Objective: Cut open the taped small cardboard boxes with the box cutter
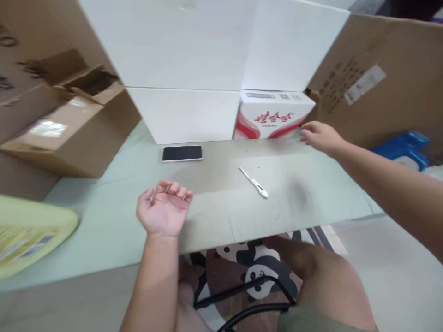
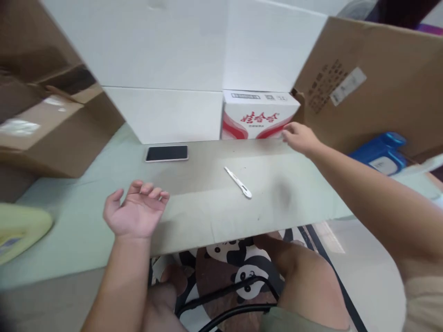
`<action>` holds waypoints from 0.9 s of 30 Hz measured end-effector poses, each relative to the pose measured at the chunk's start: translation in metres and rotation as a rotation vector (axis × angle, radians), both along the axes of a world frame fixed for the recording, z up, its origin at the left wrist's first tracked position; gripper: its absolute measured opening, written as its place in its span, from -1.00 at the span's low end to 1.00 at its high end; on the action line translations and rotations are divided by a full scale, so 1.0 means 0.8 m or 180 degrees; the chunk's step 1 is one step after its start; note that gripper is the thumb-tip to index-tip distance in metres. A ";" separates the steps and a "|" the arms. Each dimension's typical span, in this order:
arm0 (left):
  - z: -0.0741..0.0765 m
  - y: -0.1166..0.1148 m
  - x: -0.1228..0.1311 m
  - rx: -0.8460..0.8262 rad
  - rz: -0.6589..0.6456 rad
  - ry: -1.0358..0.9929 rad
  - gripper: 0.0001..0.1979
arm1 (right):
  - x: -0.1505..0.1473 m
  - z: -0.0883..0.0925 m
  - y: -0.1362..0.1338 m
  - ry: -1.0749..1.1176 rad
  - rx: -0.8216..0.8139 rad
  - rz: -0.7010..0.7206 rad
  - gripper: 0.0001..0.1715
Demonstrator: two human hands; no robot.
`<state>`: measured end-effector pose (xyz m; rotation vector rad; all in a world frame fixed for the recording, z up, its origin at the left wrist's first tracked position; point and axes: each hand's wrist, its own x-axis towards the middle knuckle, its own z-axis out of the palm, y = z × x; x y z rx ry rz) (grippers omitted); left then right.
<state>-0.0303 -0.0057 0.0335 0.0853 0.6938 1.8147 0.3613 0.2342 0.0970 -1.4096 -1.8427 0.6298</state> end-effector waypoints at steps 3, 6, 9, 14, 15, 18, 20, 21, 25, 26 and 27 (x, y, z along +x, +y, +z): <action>0.004 -0.022 -0.015 0.0248 0.0029 -0.0199 -0.76 | -0.129 -0.021 -0.038 -0.0727 -0.0232 0.0471 -0.83; 0.004 -0.048 -0.038 0.0440 0.0190 -0.0325 -0.76 | -0.278 -0.032 -0.092 -0.1226 -0.0032 0.1663 -0.80; 0.001 -0.075 -0.067 0.0632 0.0473 -0.0304 -0.76 | -0.430 -0.033 -0.146 -0.1436 0.0476 0.2686 -0.70; 0.001 -0.106 -0.110 0.0784 0.0704 -0.0216 -0.76 | -0.644 -0.025 -0.197 -0.1555 0.1366 0.3145 -0.51; 0.002 -0.107 -0.116 0.0802 0.0709 -0.0215 -0.77 | -0.677 -0.024 -0.198 -0.1580 0.1446 0.2997 -0.46; 0.003 -0.108 -0.131 0.0815 0.0674 -0.0234 -0.78 | -0.744 -0.024 -0.190 -0.1735 0.1493 0.2593 -0.48; 0.002 -0.108 -0.138 0.0838 0.0625 -0.0240 -0.78 | -0.762 -0.023 -0.182 -0.1742 0.1351 0.2490 -0.76; 0.001 -0.109 -0.141 0.0861 0.0603 -0.0232 -0.78 | -0.762 -0.021 -0.180 -0.1743 0.1268 0.2447 -0.85; 0.000 -0.113 -0.146 0.0865 0.0733 -0.0219 -0.78 | -0.720 -0.005 -0.175 -0.2153 0.1147 0.2105 -0.74; 0.000 -0.113 -0.145 0.0835 0.0827 -0.0206 -0.79 | -0.702 0.000 -0.174 -0.2196 0.1143 0.1991 -0.79; 0.001 -0.113 -0.142 0.0805 0.0948 -0.0157 -0.79 | -0.682 0.004 -0.172 -0.2196 0.1125 0.1908 -0.86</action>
